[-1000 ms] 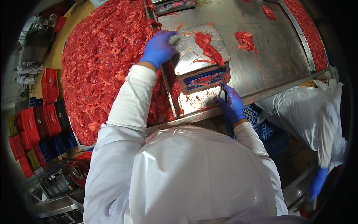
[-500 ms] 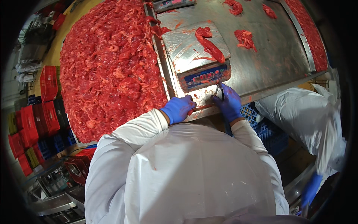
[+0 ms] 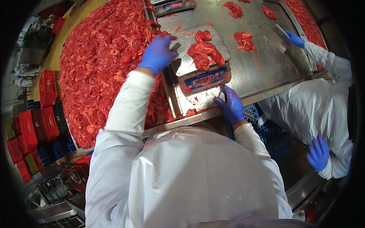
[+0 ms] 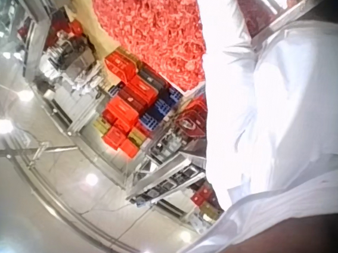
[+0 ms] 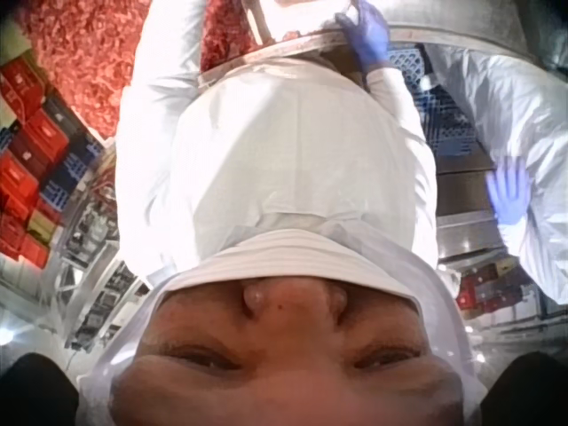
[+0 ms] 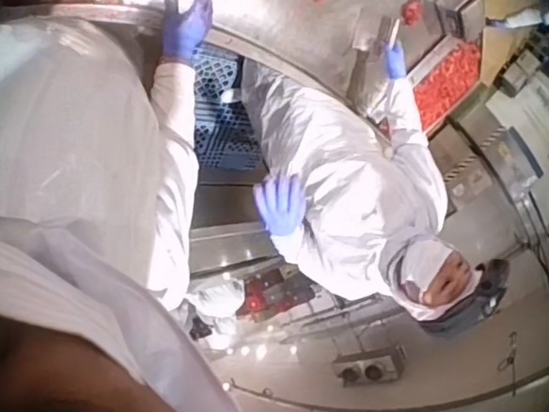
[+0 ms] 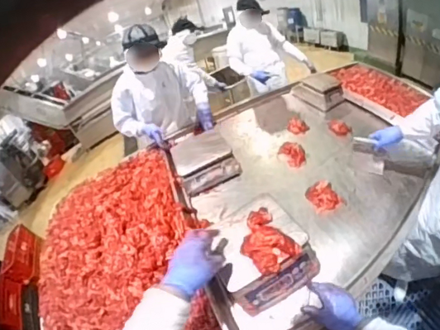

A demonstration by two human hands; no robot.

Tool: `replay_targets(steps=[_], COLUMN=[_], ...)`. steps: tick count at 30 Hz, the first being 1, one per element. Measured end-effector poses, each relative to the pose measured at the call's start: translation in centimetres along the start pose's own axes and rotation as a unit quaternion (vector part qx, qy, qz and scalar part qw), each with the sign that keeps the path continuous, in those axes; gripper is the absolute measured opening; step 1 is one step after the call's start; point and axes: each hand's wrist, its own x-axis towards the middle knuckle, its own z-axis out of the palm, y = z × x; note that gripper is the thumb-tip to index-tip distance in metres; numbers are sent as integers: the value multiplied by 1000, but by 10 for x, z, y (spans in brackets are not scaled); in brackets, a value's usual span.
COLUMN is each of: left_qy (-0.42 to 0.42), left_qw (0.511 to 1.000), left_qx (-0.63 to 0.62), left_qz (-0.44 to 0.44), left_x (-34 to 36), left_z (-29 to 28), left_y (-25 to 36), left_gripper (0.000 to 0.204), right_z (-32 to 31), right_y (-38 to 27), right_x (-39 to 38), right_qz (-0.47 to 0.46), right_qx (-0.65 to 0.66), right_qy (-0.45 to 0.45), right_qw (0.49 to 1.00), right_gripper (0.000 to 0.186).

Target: The person repeatedly picks up pieces of raw red meat from a large pile, places them on a digital scale, and uses a knife to trim and cut the meat into smaller portions. The trimmed pieces are then moved aside on the stainless steel table.

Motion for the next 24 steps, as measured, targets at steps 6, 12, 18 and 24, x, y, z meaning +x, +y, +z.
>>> replay_targets(steps=[6, 12, 18, 24], left_qy=[-6, 13, 4, 95], left_qw=[966, 995, 978, 984], left_qx=[-76, 45, 141, 54], left_qz=[-249, 86, 153, 137], left_x=[-56, -39, -38, -50], left_z=[-35, 54, 53, 43], left_y=[-80, 62, 29, 3], left_gripper=[43, 35, 24, 20], right_z=[-26, -70, -40, -53], right_y=[3, -102, -74, -68], right_x=[-8, 80, 118, 83], right_qz=[179, 65, 203, 235], right_qx=[270, 382, 403, 510], right_qy=[36, -29, -247, -302], right_qw=[945, 921, 857, 770], right_gripper=[47, 33, 34, 31])
